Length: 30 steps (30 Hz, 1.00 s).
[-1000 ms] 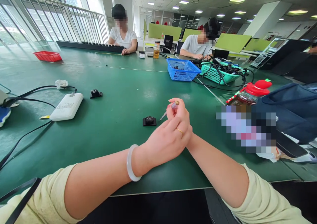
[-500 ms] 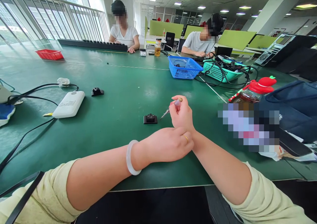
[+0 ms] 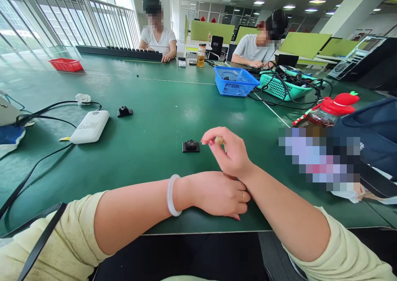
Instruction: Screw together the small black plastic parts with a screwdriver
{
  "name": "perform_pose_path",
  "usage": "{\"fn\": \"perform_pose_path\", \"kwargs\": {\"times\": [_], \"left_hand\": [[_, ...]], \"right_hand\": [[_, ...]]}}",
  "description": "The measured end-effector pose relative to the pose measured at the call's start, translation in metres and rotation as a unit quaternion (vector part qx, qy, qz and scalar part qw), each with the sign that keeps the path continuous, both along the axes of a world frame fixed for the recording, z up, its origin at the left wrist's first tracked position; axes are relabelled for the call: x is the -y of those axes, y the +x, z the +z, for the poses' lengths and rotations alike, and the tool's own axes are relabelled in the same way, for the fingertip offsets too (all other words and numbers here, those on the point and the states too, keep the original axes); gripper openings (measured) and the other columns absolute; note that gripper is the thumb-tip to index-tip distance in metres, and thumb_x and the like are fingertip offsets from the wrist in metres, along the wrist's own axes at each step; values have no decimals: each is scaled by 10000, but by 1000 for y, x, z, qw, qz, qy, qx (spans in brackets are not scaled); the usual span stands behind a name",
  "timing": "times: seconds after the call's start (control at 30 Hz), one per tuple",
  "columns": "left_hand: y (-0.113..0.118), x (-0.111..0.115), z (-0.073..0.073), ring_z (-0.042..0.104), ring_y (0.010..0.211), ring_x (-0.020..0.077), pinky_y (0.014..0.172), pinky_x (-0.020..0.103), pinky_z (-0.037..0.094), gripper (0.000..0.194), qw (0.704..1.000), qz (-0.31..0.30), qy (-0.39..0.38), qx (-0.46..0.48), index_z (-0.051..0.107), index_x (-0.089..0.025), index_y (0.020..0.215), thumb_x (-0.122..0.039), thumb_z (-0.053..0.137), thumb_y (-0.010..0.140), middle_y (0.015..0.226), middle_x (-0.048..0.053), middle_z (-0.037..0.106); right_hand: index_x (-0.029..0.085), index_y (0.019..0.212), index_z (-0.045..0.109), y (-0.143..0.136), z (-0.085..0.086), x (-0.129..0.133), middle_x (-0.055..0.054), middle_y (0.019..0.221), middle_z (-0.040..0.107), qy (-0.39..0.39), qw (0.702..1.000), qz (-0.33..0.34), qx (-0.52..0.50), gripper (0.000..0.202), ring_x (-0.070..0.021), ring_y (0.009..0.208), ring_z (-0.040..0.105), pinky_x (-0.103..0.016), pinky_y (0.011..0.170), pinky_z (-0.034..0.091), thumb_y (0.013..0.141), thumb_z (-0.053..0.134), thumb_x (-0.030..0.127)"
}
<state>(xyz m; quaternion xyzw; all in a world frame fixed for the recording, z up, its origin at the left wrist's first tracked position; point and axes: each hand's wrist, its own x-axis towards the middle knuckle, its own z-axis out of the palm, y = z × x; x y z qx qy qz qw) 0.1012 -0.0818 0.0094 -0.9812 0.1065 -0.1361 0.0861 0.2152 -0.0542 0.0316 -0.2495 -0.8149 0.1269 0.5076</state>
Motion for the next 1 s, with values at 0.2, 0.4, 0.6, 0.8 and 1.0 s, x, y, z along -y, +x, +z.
{"fn": "perform_pose_path", "kwargs": {"times": [0.2,0.4,0.6,0.8,1.0], "left_hand": [[9,4,2,662,1105,233,1025,332,480,312,998,-13,-14,-67,740,-193,1072,-319,455,1043,1154,83,738],[13,10,-2,600,1267,223,1149,309,412,313,994,8,-45,-102,718,-213,1198,-286,466,1028,1271,50,706],[13,11,-2,556,1338,217,1216,294,344,342,991,19,-71,-113,712,-200,1247,-259,464,1019,1331,50,681],[15,13,-2,405,1462,158,1274,248,172,389,967,60,-167,-181,626,-201,1378,-232,460,1027,1488,-2,564],[16,13,-2,361,1487,183,1282,273,150,428,964,53,-174,-192,576,-129,1427,-222,441,1032,1533,50,510]], "right_hand": [[199,1055,689,-5,2,7,-22,897,659,-68,970,172,155,419,-129,792,603,-267,740,509,805,438,-24],[185,1146,731,-10,0,8,-31,934,625,-98,942,234,222,530,-112,778,579,-243,719,490,754,442,-22],[195,1050,749,-12,2,12,-24,911,615,-94,938,250,223,462,-110,766,561,-246,731,479,751,466,-16],[196,1164,688,-15,5,15,-6,837,606,-78,933,244,253,507,-129,758,549,-277,764,473,773,441,-11],[213,1108,714,-17,3,15,-17,877,618,-58,932,251,255,491,-127,751,551,-258,710,460,777,428,-8]]}}
